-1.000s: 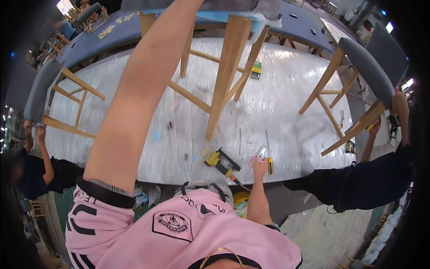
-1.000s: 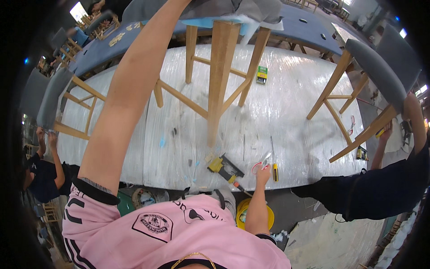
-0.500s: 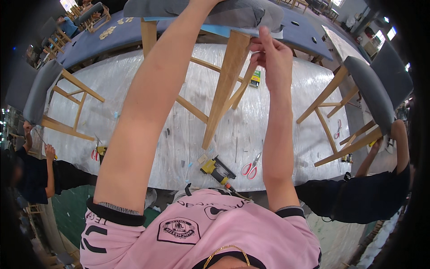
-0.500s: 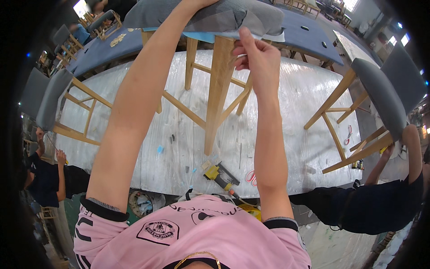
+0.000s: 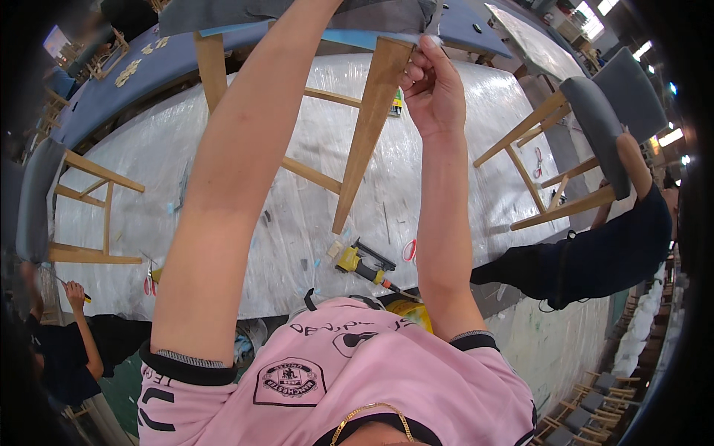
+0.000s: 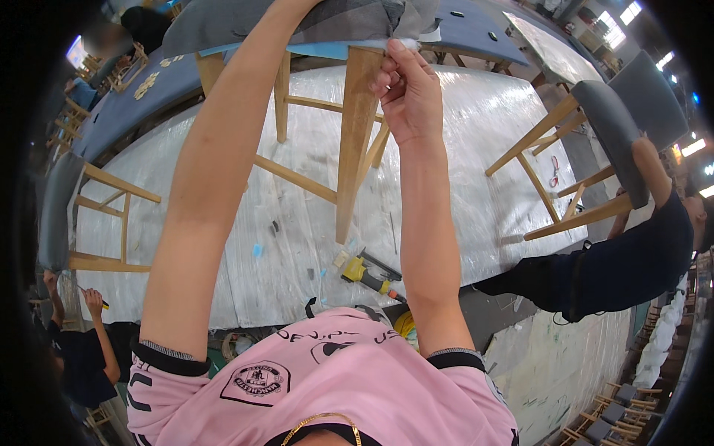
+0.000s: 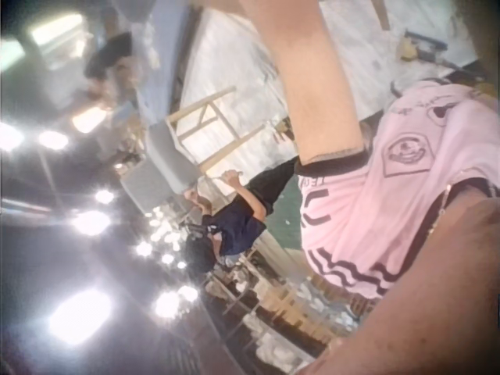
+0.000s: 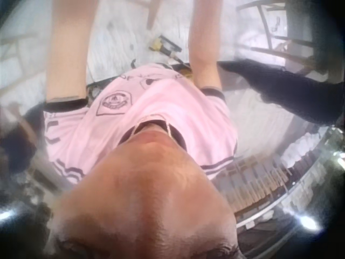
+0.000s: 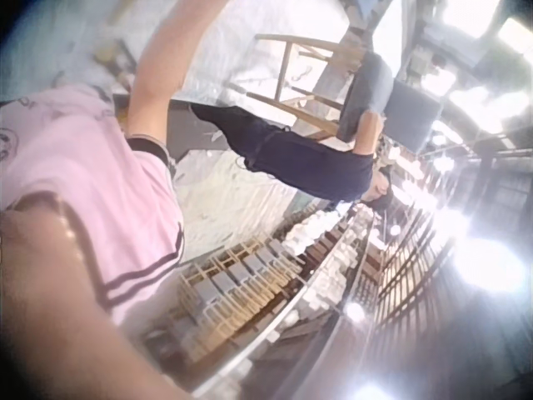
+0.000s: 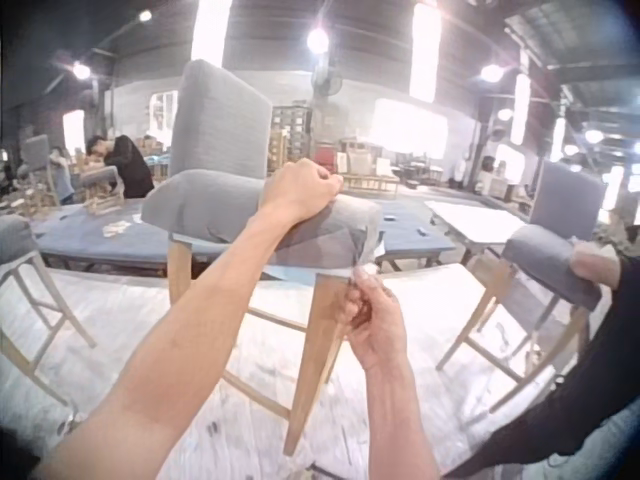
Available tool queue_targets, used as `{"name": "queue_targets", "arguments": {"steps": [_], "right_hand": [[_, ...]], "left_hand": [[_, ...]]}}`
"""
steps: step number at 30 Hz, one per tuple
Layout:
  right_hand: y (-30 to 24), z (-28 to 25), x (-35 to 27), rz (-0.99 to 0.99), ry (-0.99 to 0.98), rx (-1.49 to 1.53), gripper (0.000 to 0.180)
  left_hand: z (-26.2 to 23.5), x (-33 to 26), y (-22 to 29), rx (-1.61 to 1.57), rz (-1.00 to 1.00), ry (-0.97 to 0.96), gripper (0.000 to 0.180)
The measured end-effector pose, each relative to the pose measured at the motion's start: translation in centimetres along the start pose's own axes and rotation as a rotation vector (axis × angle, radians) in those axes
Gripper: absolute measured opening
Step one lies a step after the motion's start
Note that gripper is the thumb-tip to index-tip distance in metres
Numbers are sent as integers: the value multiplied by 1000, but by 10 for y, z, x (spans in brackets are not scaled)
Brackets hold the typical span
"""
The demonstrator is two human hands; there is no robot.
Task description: The person upholsters a wooden chair by cutting foam and fabric, tucking the fabric around the seat, and securing it with a staple gun. The person repeatedly trims excess material and staples the fabric to the underside of the seat.
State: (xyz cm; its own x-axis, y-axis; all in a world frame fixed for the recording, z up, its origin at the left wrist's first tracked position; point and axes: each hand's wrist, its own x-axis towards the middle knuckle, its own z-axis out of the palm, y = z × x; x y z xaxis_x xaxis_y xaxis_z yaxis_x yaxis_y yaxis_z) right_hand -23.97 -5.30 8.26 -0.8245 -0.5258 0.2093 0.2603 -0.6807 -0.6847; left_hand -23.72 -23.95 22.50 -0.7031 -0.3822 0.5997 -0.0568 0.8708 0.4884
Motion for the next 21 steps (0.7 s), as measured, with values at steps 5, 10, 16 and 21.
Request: {"name": "queue_targets", "arguments": {"steps": [5,10,16,21], "right_hand": [[11,6,-5,-50,39,47,16],[23,-3,-8,-90,32,14,15],[19,11,-49,-172,179,-339,23],[18,64,-71,-152,282,-651,42]], "left_hand": [[-3,-2,-6,24,58,0,38],[-19,-14,-6,22,43,24,37],[-13,-29,-1,-77,81,-6,34],[-22,-33,-7,-63,98,65,35]]}}
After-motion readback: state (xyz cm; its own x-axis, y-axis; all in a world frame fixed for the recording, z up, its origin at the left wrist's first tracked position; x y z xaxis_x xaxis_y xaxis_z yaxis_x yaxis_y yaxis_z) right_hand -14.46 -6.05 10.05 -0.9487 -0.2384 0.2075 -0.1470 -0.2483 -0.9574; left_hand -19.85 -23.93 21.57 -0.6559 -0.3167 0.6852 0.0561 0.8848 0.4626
